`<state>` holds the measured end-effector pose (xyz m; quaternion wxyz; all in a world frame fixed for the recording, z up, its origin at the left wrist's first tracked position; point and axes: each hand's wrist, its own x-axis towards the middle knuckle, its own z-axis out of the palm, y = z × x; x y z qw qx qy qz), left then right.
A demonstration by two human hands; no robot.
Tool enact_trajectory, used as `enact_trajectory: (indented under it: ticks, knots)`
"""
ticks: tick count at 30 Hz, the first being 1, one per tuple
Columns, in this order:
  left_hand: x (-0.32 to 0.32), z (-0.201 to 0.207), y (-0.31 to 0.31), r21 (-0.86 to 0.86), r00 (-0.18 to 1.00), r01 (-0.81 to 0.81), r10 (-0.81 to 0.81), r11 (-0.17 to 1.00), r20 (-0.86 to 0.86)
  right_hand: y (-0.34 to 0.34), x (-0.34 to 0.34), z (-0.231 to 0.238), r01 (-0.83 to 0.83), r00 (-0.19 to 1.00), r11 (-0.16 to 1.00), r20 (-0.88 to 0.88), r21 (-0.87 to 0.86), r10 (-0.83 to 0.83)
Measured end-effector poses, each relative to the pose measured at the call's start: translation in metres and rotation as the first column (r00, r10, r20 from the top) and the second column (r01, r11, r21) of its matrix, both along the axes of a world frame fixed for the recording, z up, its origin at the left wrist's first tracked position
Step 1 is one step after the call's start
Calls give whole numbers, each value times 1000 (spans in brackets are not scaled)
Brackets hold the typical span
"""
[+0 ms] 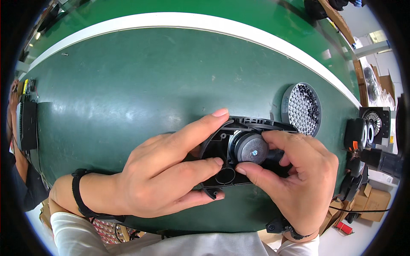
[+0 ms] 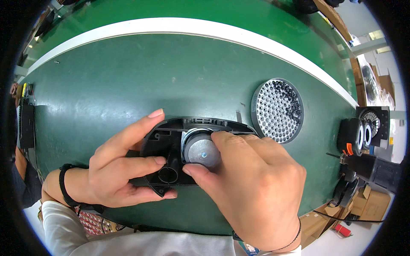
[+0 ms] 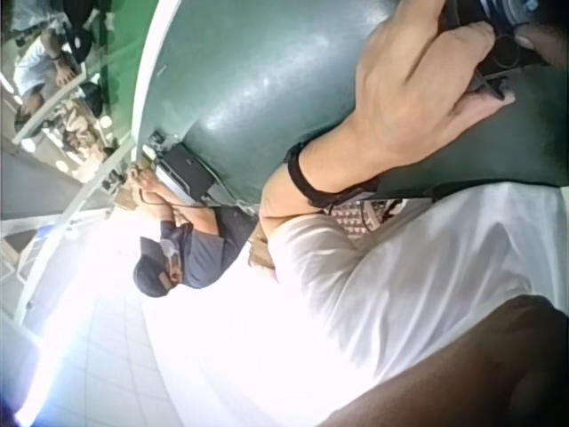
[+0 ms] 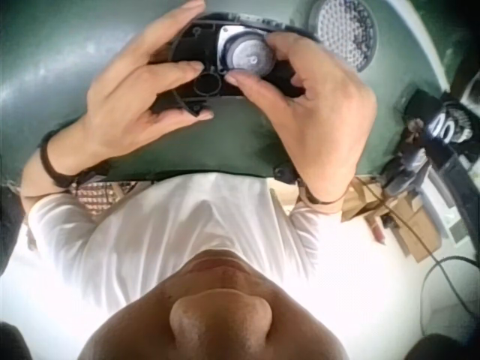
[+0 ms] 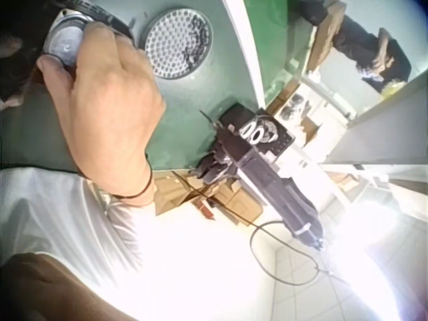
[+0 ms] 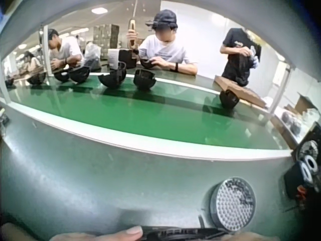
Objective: Assembling a speaker into a plastic housing component using an electric screwdriver on an assembly line.
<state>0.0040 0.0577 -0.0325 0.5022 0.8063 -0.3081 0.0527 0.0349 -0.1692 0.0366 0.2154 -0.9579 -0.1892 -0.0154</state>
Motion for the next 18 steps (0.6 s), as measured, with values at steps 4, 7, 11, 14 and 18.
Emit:
enact_trajectory:
  ticks: [4,7,11,14,18]
  knots:
    - [0,1,1,24,1000,-8,8,1000,5,-1,1,-1,-23,1000,1000,10,5,23]
    - [0,1,2,49,1000,-10,9,999,20,-1,2,0,-23,1000,1000,0,4,23]
    - [1,3,1,94,997,-13,6,995,72,-3,2,0,-20,1000,1000,-3,10,20]
    - [5,11,-2,148,993,-35,18,988,117,-4,3,-2,-18,1000,1000,5,5,18]
    - [3,7,-6,103,993,-43,31,994,116,-5,1,-1,-11,1000,1000,-27,2,11]
